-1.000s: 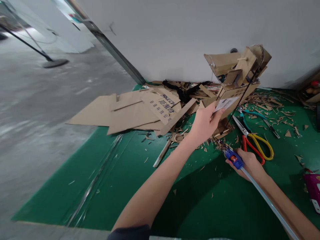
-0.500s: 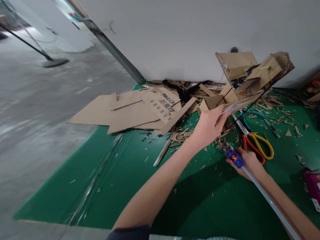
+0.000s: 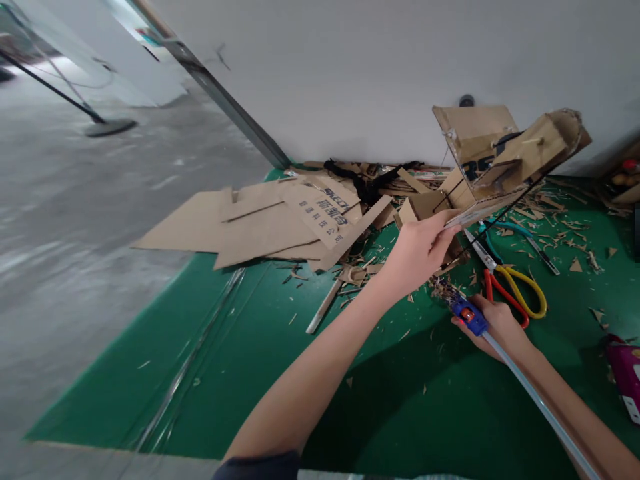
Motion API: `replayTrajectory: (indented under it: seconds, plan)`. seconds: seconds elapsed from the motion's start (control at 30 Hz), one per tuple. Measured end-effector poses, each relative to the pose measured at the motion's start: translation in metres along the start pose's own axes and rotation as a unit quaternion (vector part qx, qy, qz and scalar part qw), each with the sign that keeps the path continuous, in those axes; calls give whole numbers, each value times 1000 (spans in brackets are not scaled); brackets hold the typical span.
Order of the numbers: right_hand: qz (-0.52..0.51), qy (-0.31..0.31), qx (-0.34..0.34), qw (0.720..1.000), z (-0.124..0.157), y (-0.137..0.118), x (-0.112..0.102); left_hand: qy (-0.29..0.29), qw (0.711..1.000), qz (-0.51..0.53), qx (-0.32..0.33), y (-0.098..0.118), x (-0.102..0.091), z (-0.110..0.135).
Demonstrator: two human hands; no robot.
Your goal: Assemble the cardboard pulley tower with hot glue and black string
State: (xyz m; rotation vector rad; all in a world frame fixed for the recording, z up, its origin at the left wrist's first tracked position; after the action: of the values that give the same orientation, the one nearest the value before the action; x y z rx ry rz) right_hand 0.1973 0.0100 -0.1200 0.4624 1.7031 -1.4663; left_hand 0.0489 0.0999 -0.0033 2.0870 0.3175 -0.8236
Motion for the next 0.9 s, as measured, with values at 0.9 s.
replayTrajectory:
  seconds: [0.9]
  plan:
    - [15, -20, -40, 999, 13, 3, -1, 83, 995, 41, -46, -25, -11, -3]
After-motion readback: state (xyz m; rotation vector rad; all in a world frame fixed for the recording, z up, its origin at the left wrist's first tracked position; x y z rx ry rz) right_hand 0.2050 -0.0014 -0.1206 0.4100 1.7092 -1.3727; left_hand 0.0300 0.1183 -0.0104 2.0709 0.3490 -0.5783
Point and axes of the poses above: each hand's wrist, its own z-axis away from the middle knuckle, its own x-axis out of the palm, y = z × x, the point moved 6 cm from there along -z, towards the middle knuckle, and after that the axes turned 8 degrees about -y, right-handed, at the moved point
